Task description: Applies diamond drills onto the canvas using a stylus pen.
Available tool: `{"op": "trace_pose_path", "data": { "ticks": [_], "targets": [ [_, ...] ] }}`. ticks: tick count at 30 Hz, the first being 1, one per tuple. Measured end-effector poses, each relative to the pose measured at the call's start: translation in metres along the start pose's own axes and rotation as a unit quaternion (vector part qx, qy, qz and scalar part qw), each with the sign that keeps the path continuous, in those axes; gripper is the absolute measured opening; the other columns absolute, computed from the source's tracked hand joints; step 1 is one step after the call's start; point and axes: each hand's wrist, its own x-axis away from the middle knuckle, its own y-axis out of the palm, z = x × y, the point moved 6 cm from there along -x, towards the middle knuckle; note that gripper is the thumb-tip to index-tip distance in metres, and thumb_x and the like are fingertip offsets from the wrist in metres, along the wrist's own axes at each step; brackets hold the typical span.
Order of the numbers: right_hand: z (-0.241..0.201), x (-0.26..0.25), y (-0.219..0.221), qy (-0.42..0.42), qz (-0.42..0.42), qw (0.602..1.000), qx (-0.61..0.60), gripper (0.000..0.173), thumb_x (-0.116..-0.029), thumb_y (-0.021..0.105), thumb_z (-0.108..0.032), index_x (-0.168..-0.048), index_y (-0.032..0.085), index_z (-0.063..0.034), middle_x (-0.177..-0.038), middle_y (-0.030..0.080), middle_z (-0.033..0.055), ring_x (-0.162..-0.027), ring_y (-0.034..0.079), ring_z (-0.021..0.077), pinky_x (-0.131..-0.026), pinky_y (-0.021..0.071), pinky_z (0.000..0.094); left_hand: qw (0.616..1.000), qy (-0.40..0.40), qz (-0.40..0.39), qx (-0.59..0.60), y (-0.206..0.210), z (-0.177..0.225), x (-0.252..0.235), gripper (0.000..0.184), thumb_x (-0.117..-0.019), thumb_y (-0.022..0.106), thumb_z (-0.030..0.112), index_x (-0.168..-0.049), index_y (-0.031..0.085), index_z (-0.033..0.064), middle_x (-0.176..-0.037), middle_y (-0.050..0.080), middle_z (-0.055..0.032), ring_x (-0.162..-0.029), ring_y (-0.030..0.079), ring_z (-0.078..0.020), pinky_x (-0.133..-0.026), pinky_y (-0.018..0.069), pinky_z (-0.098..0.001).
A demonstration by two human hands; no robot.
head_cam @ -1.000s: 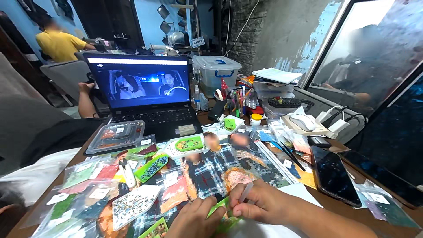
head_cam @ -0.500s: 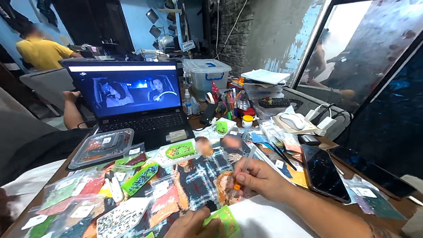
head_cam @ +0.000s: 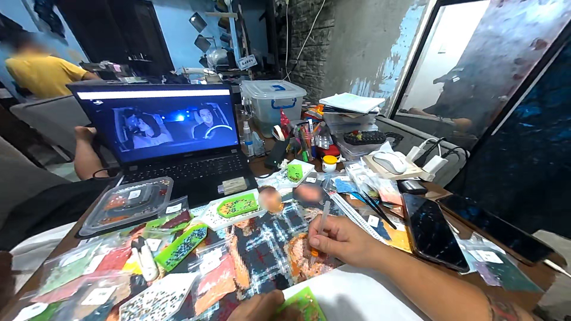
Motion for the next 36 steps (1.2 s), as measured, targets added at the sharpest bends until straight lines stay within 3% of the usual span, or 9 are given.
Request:
{"op": "trace_pose_path", "data": {
  "ticks": [19,25,28,31,36],
  "targets": [
    [-0.0036,0.0004,0.0025,-0.017,-0.017,0.999,0.037,0.025,-0.1066,0.053,-0.024,-0.102,0.063,-0.0018,-0.084,0.066,-0.0029,-0.075,0.063,-0.0018,-0.071,0.0548,0.0181,1.000,0.010,0.001,0.021,0.0006,-0.0019,0.0019,0.041,-0.0952,0.072,0.025,-0.131,0.070,0.0046,-0.128,0.063,-0.0291,-0.109,0.065,-0.0460,-0.094,0.0518,-0.0606],
    [-0.0059,-0.0010,0.0037,-0.019,-0.015,0.999,0.030,0.024,-0.1066,0.053,-0.023,-0.103,0.063,-0.0014,-0.084,0.066,-0.0037,-0.075,0.063,-0.0023,-0.072,0.0552,0.0177,0.999,0.010,0.004,0.038,-0.0011,-0.0042,0.0039,0.042,-0.0972,0.070,0.032,-0.131,0.070,0.0070,-0.132,0.061,-0.0293,-0.115,0.062,-0.0458,-0.097,0.0502,-0.0595],
    [-0.0047,-0.0008,0.0023,-0.032,-0.008,0.999,0.029,0.023,-0.1067,0.053,-0.024,-0.102,0.063,-0.0032,-0.084,0.066,-0.0053,-0.075,0.064,-0.0031,-0.071,0.0558,0.0169,0.998,0.033,0.039,0.046,-0.0041,-0.0020,0.0039,0.035,-0.1034,0.060,0.030,-0.126,0.073,0.0070,-0.131,0.063,-0.0261,-0.122,0.061,-0.0421,-0.103,0.0484,-0.0573],
    [-0.0036,0.0000,0.0020,-0.039,0.004,0.998,0.043,0.025,-0.1065,0.053,-0.027,-0.101,0.065,-0.0055,-0.085,0.068,-0.0047,-0.075,0.065,-0.0023,-0.070,0.0560,0.0175,0.994,0.062,0.089,0.014,-0.0064,0.0032,0.0050,0.027,-0.1055,0.056,0.022,-0.117,0.076,0.0086,-0.124,0.069,-0.0195,-0.119,0.063,-0.0352,-0.104,0.0485,-0.0501],
    [0.0025,0.0017,0.0002,-0.054,0.029,0.996,0.068,0.024,-0.1045,0.056,-0.036,-0.099,0.067,-0.0152,-0.086,0.071,-0.0072,-0.075,0.068,0.0001,-0.068,0.0584,0.0193,0.980,0.088,0.174,-0.032,-0.0081,0.0049,0.0044,0.019,-0.1013,0.061,0.015,-0.103,0.080,0.0117,-0.105,0.072,-0.0095,-0.102,0.068,-0.0255,-0.093,0.0524,-0.0425]
  ]
}}
